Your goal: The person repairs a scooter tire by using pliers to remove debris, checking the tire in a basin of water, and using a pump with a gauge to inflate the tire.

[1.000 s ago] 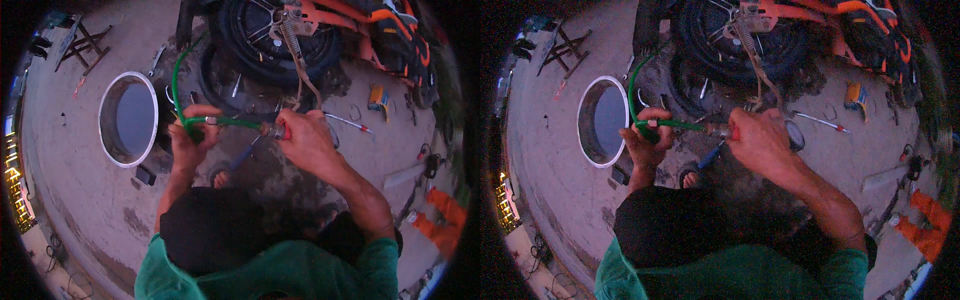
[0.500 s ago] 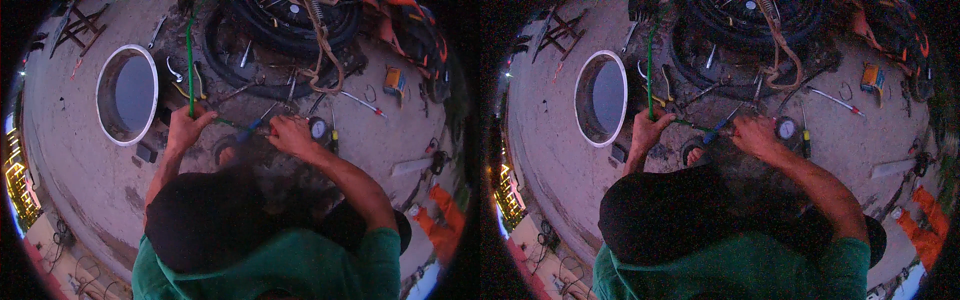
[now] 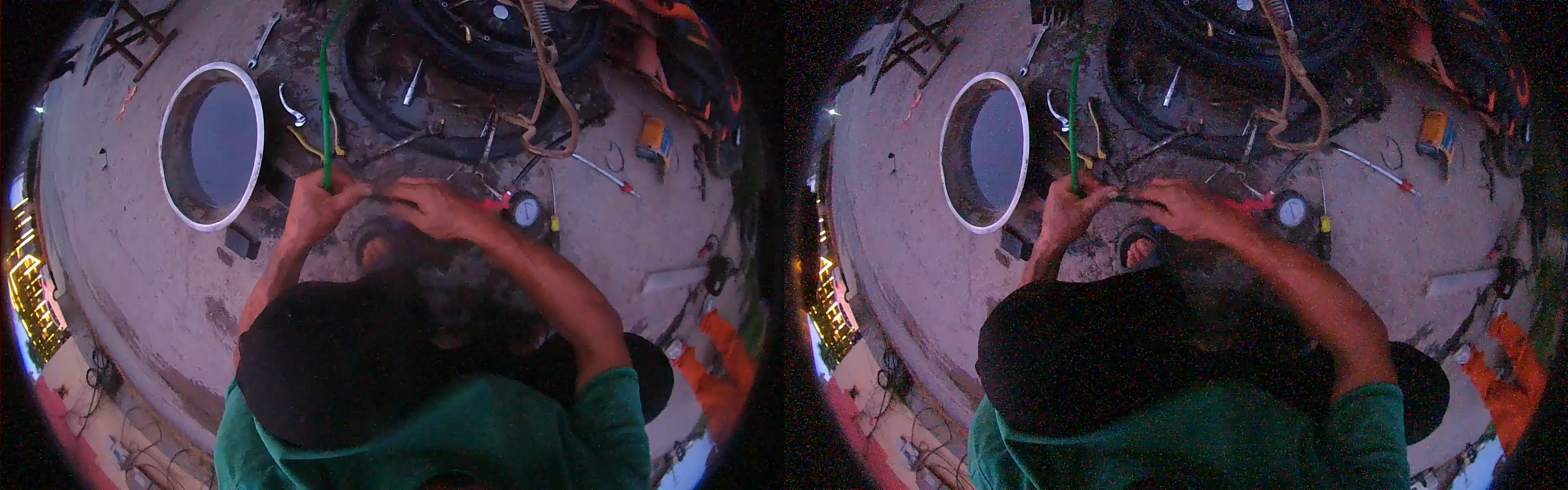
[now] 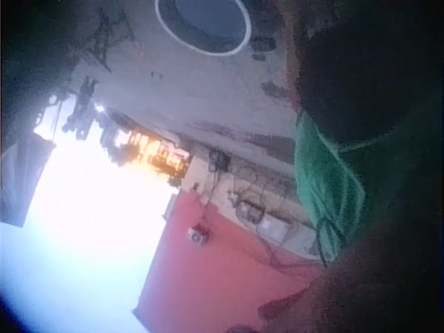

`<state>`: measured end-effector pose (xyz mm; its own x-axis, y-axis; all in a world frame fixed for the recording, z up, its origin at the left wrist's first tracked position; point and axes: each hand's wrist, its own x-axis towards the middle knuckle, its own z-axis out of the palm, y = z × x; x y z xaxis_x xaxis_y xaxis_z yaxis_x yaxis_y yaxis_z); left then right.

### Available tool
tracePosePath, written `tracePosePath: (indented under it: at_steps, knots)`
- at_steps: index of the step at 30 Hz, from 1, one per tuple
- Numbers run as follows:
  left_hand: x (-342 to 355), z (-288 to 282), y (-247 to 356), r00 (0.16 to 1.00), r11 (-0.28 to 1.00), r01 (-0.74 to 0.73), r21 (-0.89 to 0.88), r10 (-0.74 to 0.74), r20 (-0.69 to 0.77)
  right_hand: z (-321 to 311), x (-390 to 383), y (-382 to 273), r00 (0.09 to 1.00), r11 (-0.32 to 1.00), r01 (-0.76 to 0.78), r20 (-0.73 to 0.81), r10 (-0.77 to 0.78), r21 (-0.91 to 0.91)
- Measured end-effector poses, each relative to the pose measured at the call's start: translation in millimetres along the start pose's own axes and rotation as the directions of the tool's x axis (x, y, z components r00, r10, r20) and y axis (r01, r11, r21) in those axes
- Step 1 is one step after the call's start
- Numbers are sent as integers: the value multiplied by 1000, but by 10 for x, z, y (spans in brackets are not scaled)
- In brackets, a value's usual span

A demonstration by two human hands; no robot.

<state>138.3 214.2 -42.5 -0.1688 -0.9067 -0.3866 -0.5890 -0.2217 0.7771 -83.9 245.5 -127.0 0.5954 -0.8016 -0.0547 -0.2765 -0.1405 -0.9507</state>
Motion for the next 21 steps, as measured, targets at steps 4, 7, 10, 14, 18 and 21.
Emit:
tracePosePath:
  at_steps: [4, 7, 10, 14, 18, 21]
  knots:
    - [15, -38, 30, 1000, 998, -14, -59, 14, 0, -129, -100, 38, 998, 999, 25, 58, -23, -30]
    - [49, -67, 10, 998, 990, -41, -138, 47, 34, -235, -149, -6, 997, 999, -17, 77, 19, -32]
    - [66, -78, 89, 998, 997, -4, -82, 9, 62, -298, -289, 49, 993, 993, -91, 74, 96, -68]
    - [86, -43, 58, 997, 995, -29, -92, 35, 67, -388, -365, -20, 975, 971, -189, 91, 203, -145]
    - [128, -76, 139, 997, 993, 4, -117, 5, 80, -430, -426, -43, 975, 977, -186, 106, 197, -101]
    - [151, -70, 167, 996, 992, -17, -123, 27, 81, -431, -464, 2, 997, 996, -77, 16, 78, -36]
